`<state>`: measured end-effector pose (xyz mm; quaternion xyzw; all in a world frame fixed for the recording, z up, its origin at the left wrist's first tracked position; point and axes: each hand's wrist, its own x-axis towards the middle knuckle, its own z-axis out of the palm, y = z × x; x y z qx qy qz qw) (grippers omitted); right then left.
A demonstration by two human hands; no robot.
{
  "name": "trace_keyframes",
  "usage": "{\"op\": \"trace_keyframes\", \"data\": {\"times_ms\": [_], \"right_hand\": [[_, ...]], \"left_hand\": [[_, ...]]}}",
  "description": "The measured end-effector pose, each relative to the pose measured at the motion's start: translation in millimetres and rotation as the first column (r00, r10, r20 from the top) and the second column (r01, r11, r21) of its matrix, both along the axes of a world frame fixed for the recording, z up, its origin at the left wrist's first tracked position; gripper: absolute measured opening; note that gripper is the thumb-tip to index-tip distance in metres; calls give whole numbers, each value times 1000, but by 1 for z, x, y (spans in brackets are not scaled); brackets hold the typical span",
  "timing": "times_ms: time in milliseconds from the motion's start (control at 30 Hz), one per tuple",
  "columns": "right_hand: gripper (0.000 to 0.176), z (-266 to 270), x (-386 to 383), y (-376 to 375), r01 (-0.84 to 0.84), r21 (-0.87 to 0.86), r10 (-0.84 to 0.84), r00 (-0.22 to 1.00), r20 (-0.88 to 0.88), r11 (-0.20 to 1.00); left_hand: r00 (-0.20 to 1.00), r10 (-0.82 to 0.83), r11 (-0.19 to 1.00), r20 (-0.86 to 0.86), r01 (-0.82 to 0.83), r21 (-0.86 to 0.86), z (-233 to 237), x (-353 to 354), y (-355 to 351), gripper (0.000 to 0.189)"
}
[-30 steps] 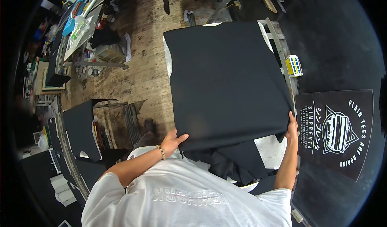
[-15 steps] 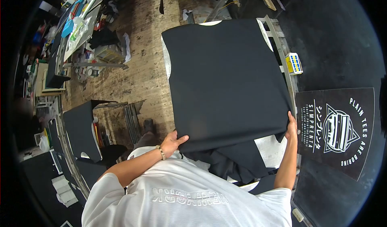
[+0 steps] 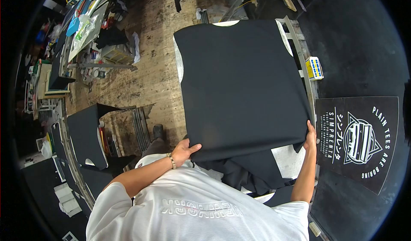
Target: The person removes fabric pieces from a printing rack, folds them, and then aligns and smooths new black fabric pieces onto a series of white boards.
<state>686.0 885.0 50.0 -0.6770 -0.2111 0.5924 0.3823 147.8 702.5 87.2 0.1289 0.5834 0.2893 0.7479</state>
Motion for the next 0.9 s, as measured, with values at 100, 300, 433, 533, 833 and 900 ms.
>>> {"op": "trace_keyframes", "data": {"times_ms": [100, 300, 433, 533, 833, 900], "right_hand": [[64, -1, 0, -1, 4, 4, -4, 1000, -16, 1000], [66, -1, 2, -4, 22, -6, -22, 1000, -14, 1000], [64, 4, -3, -5, 22, -9, -22, 1000, -5, 1000], [63, 4, -2, -7, 27, -16, -28, 999, -30, 1000], [61, 1, 2, -8, 2, -14, -2, 999, -41, 1000], [61, -3, 5, -8, 2, -17, -2, 999, -38, 1000]], "left_hand": [[1000, 0, 1000, 10, 1, -29, 3, 1, 1, 38], [1000, -15, 999, -17, 15, -35, -2, 1, -3, 38], [1000, -17, 999, -17, 16, -33, -7, -1, -5, 37], [997, -68, 994, -34, 65, -83, -7, -2, -5, 37], [995, -90, 990, -43, 84, -116, -6, 0, -2, 40], [991, -114, 985, -64, 104, -137, -8, 0, -3, 41]]}}
